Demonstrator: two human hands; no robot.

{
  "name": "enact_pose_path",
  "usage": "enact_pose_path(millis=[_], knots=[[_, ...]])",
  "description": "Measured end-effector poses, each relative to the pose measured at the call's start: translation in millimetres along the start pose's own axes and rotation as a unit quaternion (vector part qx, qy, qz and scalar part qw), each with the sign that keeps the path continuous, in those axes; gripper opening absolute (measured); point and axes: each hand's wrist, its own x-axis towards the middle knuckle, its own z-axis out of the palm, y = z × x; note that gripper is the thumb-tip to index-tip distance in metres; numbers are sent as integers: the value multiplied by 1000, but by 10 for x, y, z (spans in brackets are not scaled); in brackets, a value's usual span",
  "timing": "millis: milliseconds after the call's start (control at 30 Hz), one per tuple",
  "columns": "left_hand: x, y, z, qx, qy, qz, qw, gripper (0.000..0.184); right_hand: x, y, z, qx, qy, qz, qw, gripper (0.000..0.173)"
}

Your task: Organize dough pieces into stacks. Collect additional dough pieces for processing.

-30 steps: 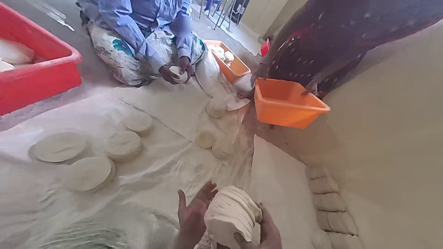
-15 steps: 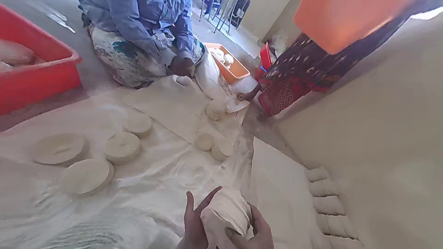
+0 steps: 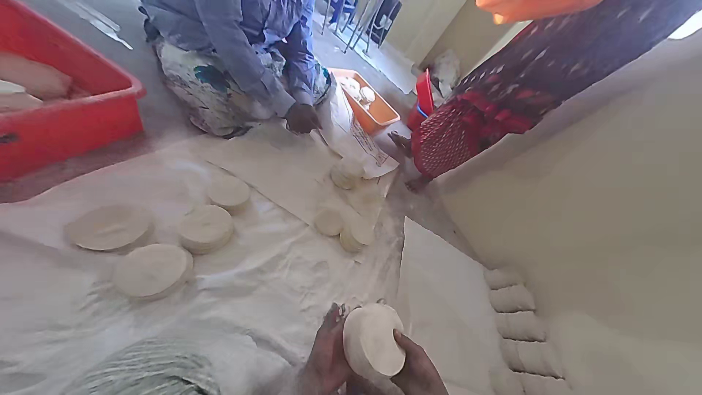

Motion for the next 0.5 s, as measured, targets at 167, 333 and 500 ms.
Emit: enact_pose_path(millis=[167, 333, 500], knots=[[-82, 59, 72, 158, 41, 14, 987, 56, -16, 12, -5, -4, -8, 2, 1000, 38], [-81, 71, 82, 220, 77, 10, 972, 68, -9, 52, 64, -13, 45, -23, 999, 38], [-60, 0, 134, 220, 63, -11, 973, 68, -126, 124, 291, -156, 182, -170, 956, 39]])
